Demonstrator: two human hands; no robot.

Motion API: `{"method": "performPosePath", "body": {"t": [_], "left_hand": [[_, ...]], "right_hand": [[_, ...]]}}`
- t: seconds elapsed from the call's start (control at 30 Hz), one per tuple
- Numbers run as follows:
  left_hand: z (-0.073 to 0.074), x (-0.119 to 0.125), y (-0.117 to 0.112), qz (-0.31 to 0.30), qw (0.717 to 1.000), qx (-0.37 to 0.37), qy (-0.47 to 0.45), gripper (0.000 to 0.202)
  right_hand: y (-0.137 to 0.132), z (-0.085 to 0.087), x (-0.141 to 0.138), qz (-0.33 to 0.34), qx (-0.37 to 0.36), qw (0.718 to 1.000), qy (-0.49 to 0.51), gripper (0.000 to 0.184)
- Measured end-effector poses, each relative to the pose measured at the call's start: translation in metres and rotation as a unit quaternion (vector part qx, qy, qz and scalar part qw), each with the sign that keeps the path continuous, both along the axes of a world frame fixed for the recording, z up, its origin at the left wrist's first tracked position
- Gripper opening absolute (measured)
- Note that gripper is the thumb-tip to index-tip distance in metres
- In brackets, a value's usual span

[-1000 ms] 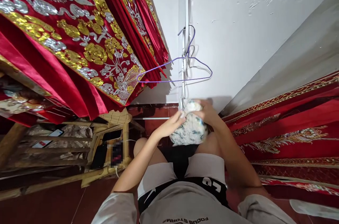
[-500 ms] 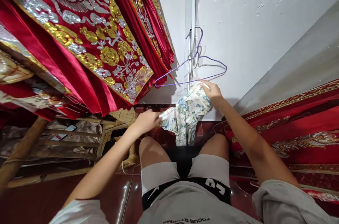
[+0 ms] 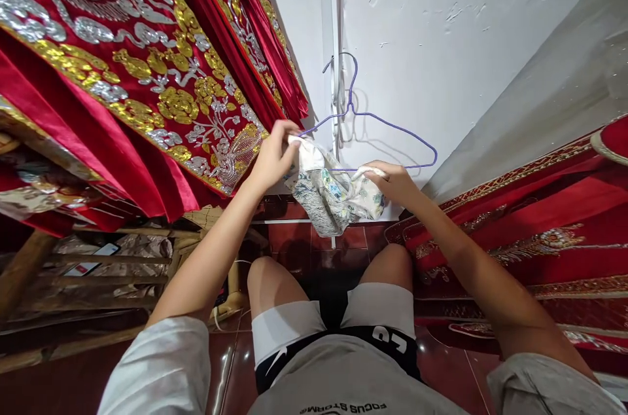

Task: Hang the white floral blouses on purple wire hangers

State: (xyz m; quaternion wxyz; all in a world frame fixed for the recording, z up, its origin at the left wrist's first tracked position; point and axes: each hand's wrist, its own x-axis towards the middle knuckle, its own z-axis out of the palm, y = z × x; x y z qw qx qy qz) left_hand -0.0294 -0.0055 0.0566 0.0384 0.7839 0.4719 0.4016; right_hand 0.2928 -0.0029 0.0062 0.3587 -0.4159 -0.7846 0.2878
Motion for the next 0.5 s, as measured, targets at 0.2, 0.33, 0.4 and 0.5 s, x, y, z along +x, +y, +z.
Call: {"method": "performPosePath", "body": {"t": [0.2,0.33,0.4,0.5], "left_hand": [[-0.009,-0.014,0.021,0.046,0.998,0.032,0.039,0.030],[-0.007,-0.017,0.024,0.023,0.998,0.042,0.044,0.024],[-0.008,-0.017,0.027,0.035,0.998,0.054,0.007,0.020],[-0.013,-0.015,0.035,0.087,0.991,0.050,-0.083,0.026]], "right_hand": [[-0.006,0.022,0.052,-0.097,0.058,0.993,-0.012,0.075],[0.003,0.037,0.080,-0.156,0.010,0.986,0.060,0.041],[0.007,0.042,0.080,-0.085,-0.066,0.988,0.110,0.029],[0.006,0.040,0.059,-0.047,-0.123,0.976,0.171,0.043]]}}
